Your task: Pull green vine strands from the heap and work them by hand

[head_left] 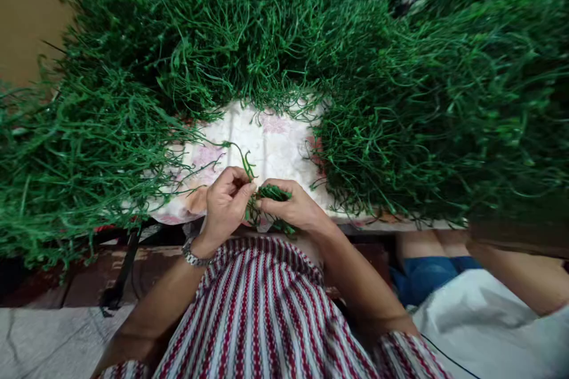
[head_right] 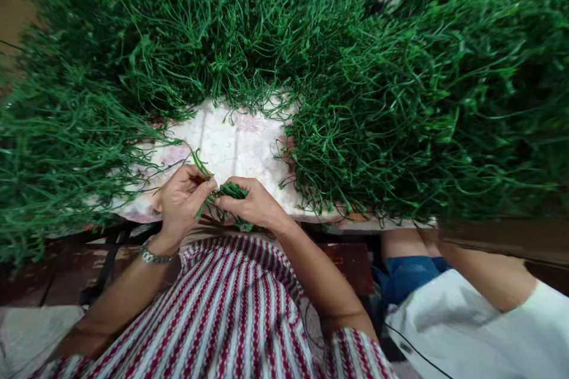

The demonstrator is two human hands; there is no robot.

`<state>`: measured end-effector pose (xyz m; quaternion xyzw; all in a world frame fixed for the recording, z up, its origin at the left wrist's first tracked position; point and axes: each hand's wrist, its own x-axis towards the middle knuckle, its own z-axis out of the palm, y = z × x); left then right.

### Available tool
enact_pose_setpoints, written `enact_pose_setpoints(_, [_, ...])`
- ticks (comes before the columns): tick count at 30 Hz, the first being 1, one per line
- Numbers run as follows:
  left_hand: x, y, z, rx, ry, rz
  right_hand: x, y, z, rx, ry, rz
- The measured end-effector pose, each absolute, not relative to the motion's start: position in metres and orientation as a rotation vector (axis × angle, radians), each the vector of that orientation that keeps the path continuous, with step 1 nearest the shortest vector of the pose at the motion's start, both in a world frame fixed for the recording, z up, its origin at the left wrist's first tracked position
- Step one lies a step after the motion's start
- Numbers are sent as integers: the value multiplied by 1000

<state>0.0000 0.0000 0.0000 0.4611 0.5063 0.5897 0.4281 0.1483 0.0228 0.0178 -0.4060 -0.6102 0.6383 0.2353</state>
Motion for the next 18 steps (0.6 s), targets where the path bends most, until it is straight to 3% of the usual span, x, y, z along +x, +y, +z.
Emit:
enact_pose_setpoints(7, [-3, 2, 6, 963, 1065, 1049, 158, 22, 24, -1159, -1946, 1366])
enact_pose_setpoints(14, [-13, 2, 17, 1396, 1161, 711, 164, 18, 33, -1176, -2448, 937])
enact_pose_setpoints(18, [-17, 1, 25, 1491, 1096, 620, 168, 19, 41, -1133, -2601, 996])
